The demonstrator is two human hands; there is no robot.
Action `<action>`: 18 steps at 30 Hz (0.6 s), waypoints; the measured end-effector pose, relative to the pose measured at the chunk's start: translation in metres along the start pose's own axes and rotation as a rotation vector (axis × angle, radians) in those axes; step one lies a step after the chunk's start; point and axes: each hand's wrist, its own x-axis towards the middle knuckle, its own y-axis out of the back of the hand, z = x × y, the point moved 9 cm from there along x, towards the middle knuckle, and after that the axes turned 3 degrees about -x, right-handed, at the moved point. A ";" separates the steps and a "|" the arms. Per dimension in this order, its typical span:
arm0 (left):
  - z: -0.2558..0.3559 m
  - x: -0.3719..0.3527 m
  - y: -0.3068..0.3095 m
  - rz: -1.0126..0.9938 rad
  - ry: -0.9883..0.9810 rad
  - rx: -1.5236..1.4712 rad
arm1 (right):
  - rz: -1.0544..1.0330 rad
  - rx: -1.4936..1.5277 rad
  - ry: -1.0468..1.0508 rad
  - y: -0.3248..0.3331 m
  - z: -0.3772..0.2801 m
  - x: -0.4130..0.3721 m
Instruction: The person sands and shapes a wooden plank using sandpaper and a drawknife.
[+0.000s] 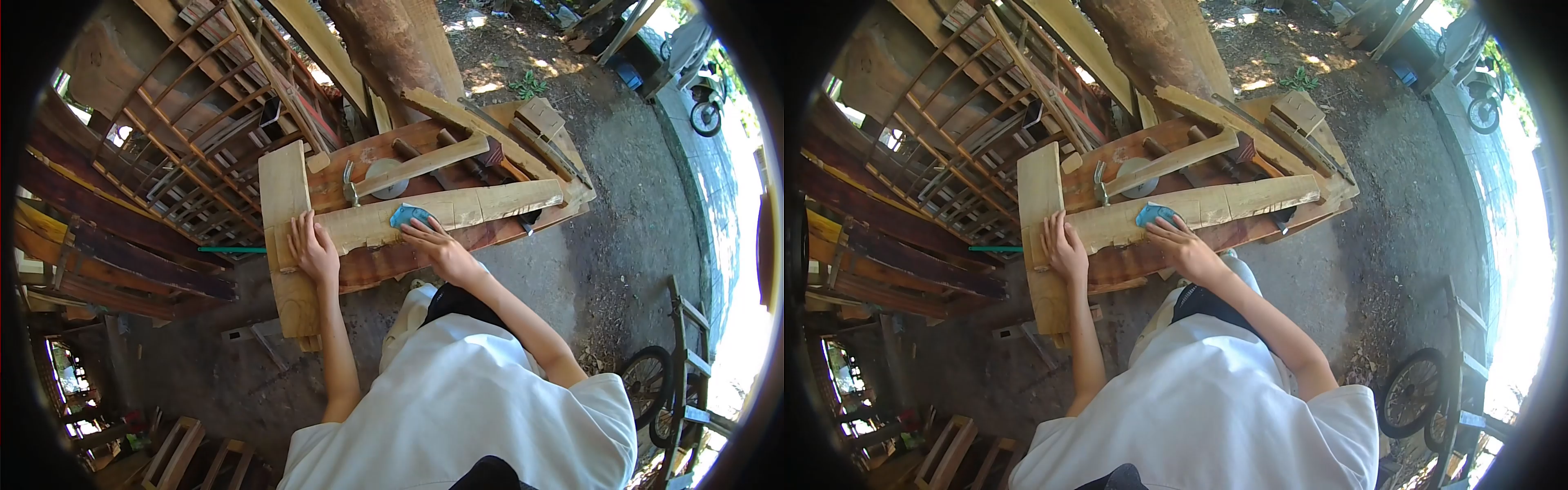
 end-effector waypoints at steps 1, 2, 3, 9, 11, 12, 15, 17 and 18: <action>0.001 0.001 0.000 -0.001 -0.002 -0.002 | -0.050 0.056 0.025 -0.003 -0.004 0.000; 0.000 0.000 -0.001 -0.008 0.001 -0.006 | -0.040 0.039 -0.002 0.009 0.009 -0.006; -0.001 0.000 -0.001 -0.014 0.007 -0.008 | -0.027 0.020 -0.065 0.028 0.024 -0.011; -0.001 -0.001 -0.001 0.007 0.012 -0.005 | 0.473 -0.327 -0.529 0.171 0.140 -0.102; -0.002 -0.001 -0.001 0.014 0.012 -0.001 | 0.570 -0.297 -0.644 0.185 0.158 -0.120; -0.002 -0.001 -0.001 0.016 0.009 0.005 | 0.569 -0.300 -0.680 0.181 0.152 -0.115; 0.000 0.000 0.000 0.017 0.002 0.005 | 0.422 -0.231 -0.627 0.128 0.129 -0.081; 0.000 0.000 -0.001 0.020 0.000 0.005 | 0.279 -0.295 -0.446 0.080 0.093 -0.047; 0.000 -0.001 0.000 0.021 0.002 0.010 | 0.209 -0.224 -0.357 0.058 0.073 -0.029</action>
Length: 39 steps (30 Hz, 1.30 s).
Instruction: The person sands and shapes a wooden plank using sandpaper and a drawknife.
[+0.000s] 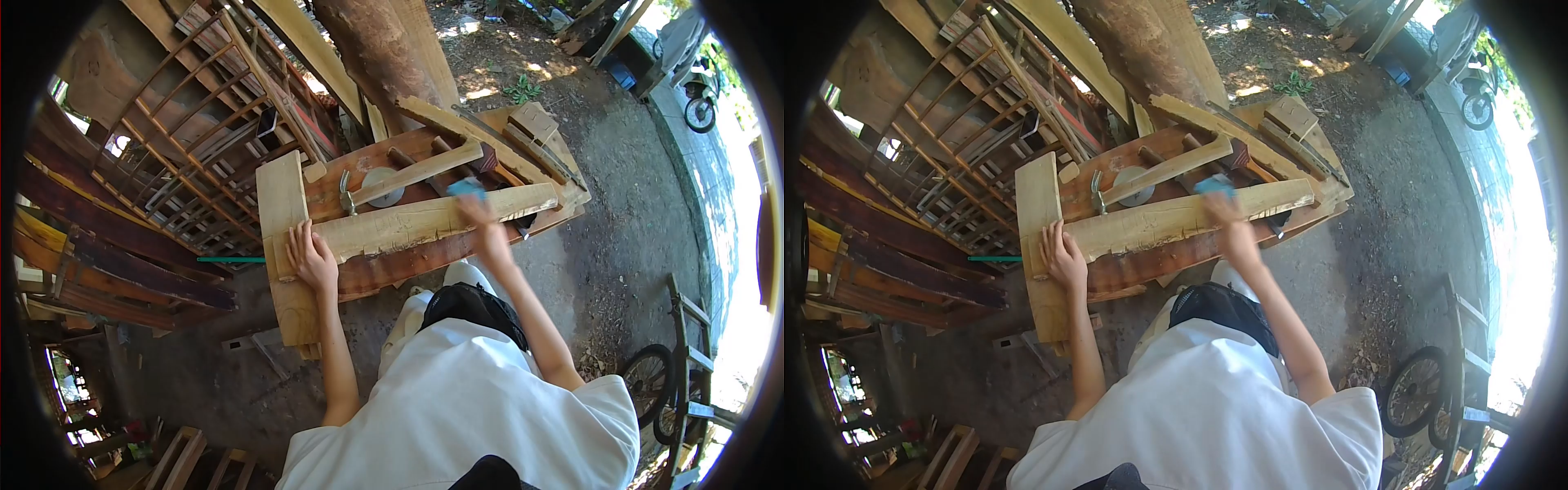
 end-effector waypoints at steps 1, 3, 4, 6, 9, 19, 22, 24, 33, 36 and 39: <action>0.001 0.001 0.001 0.000 -0.006 -0.002 | -0.025 0.068 0.139 -0.017 -0.026 0.000; 0.002 0.001 0.002 -0.011 -0.005 -0.007 | -0.123 0.152 0.216 -0.030 -0.064 -0.004; 0.002 0.001 0.002 -0.010 -0.008 -0.011 | -0.203 0.230 0.252 -0.040 -0.074 -0.008; 0.002 0.001 0.003 -0.012 -0.024 -0.020 | -0.316 0.378 0.272 -0.040 -0.075 -0.009; 0.001 0.001 0.001 -0.007 -0.003 -0.014 | -0.127 0.129 0.144 0.007 -0.022 -0.003; -0.001 -0.001 -0.001 -0.001 0.023 -0.024 | 0.314 -0.078 -0.263 0.081 0.094 -0.009; 0.000 0.000 -0.001 0.003 0.006 -0.001 | 0.150 0.036 -0.110 0.018 0.029 0.005; 0.001 0.000 0.000 -0.006 -0.004 -0.007 | -0.031 0.168 0.099 -0.015 -0.029 0.004; 0.000 0.001 -0.001 -0.033 0.020 -0.013 | -0.249 0.662 -0.151 0.030 0.031 -0.013; -0.002 -0.001 -0.001 -0.022 0.022 -0.014 | -0.022 0.471 -0.150 0.068 0.077 -0.017; -0.001 0.000 -0.002 -0.015 0.024 -0.005 | 0.039 0.472 -0.155 0.075 0.095 -0.014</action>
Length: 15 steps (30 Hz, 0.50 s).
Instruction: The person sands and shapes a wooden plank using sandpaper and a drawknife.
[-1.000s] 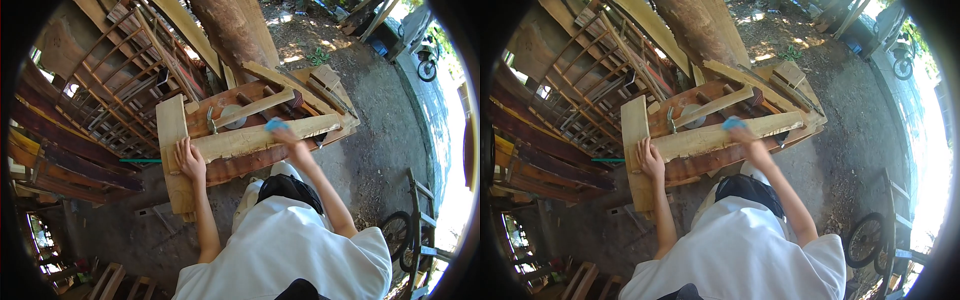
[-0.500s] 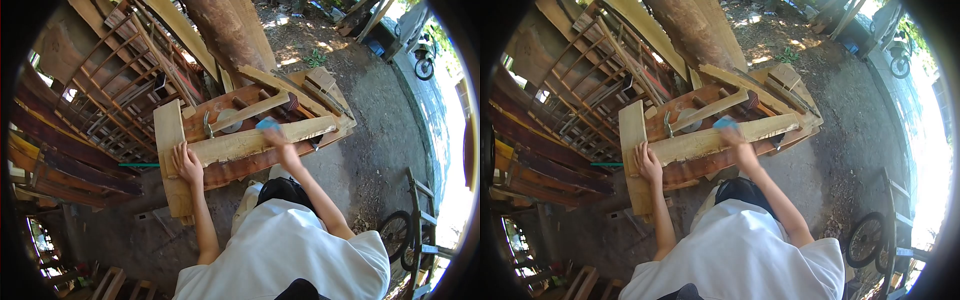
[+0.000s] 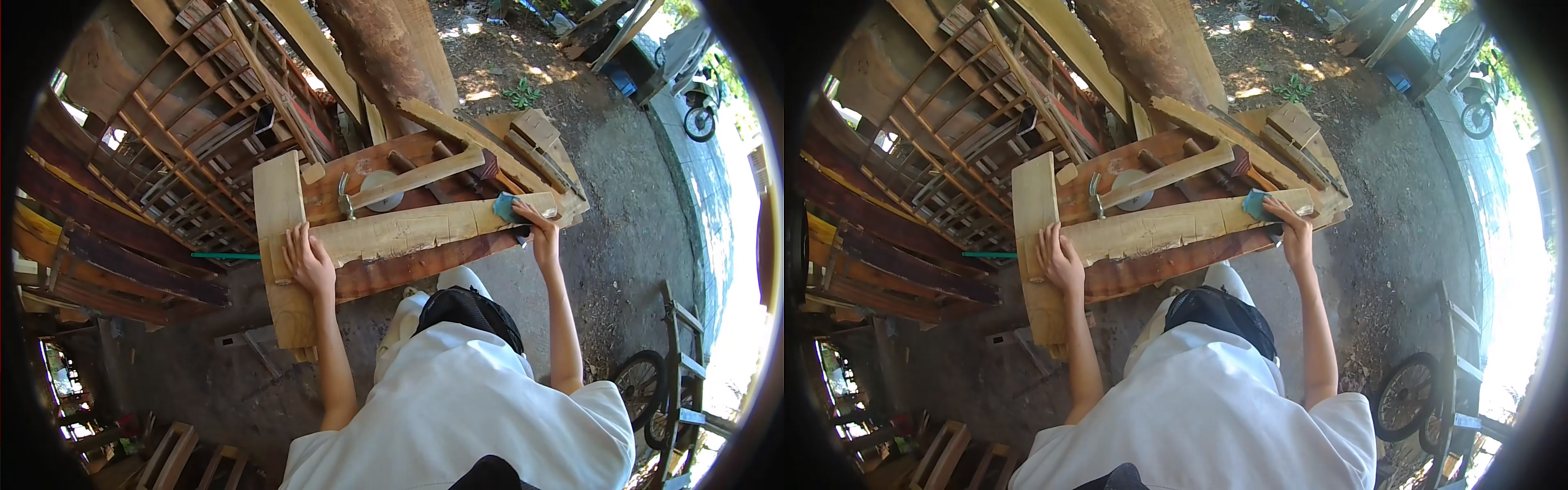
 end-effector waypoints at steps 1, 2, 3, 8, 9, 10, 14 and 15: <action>0.000 0.000 0.001 -0.002 0.000 0.009 | 0.061 -0.103 -0.008 -0.006 -0.008 0.001; 0.001 0.000 0.001 -0.004 -0.005 0.006 | 0.125 -0.206 -0.017 -0.014 -0.016 0.002; 0.002 0.001 0.002 -0.003 -0.008 0.004 | 0.104 -0.205 -0.002 -0.035 -0.024 0.003; 0.004 0.001 0.003 -0.002 -0.031 0.005 | -0.262 -0.159 0.291 -0.148 -0.093 -0.011; 0.004 0.001 0.004 -0.003 -0.035 0.001 | -0.385 -0.108 0.335 -0.168 -0.104 -0.021; 0.004 0.001 0.003 -0.004 -0.038 -0.002 | -0.509 -0.056 0.380 -0.181 -0.111 -0.030; 0.002 0.001 0.003 -0.006 -0.032 -0.003 | -0.347 -0.173 0.305 -0.120 -0.079 -0.008; 0.003 0.001 0.003 -0.009 -0.032 0.003 | -0.213 -0.347 0.299 -0.092 -0.065 0.000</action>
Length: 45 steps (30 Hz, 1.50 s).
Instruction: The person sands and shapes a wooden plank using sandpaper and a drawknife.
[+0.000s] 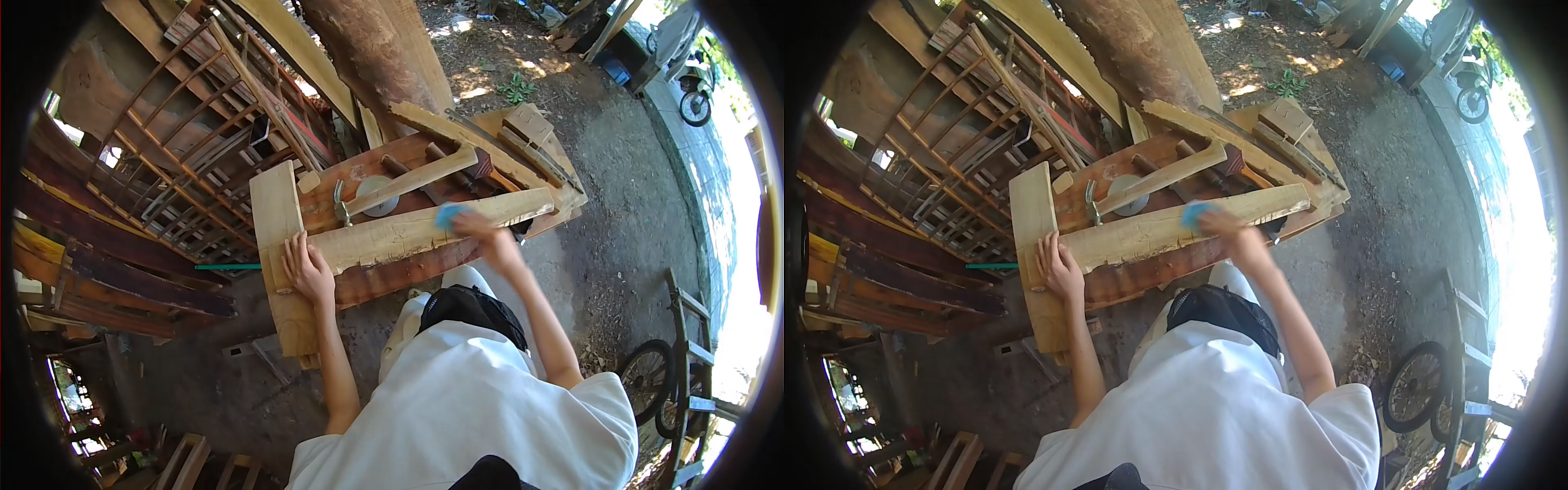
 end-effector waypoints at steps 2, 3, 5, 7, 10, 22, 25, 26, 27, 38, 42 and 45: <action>0.000 0.000 -0.002 -0.002 0.011 0.005 | 0.230 0.135 -0.269 0.044 0.061 -0.023; 0.000 0.000 -0.002 0.000 0.023 0.000 | 0.296 -0.033 -0.351 0.070 0.080 -0.034; -0.002 0.000 -0.002 0.004 0.040 0.000 | 0.472 -0.070 -0.477 0.106 0.107 -0.059; 0.000 0.000 -0.002 0.003 0.032 0.004 | 0.520 -0.117 -0.525 0.114 0.108 -0.067; 0.000 0.000 -0.001 0.002 0.033 0.001 | 0.491 -0.189 -0.412 0.081 0.074 -0.050; 0.002 0.000 0.000 -0.013 -0.012 -0.016 | 0.024 0.051 0.003 -0.024 -0.020 0.001; 0.001 0.001 -0.001 -0.013 0.011 -0.002 | 0.227 0.000 -0.353 0.045 0.043 -0.023; 0.002 0.001 0.000 -0.010 0.007 0.004 | 0.310 -0.101 -0.359 0.064 0.069 -0.036; 0.002 0.001 -0.001 -0.007 0.013 0.006 | 0.415 -0.069 -0.410 0.083 0.092 -0.049; 0.001 0.000 -0.001 0.008 -0.016 -0.015 | 0.127 0.014 -0.096 -0.025 -0.032 -0.002; 0.004 0.001 0.000 -0.010 0.002 -0.017 | 0.022 0.033 0.036 -0.036 -0.041 0.007; 0.001 0.000 0.001 -0.006 0.003 -0.022 | 0.160 -0.078 -0.222 0.017 0.034 -0.008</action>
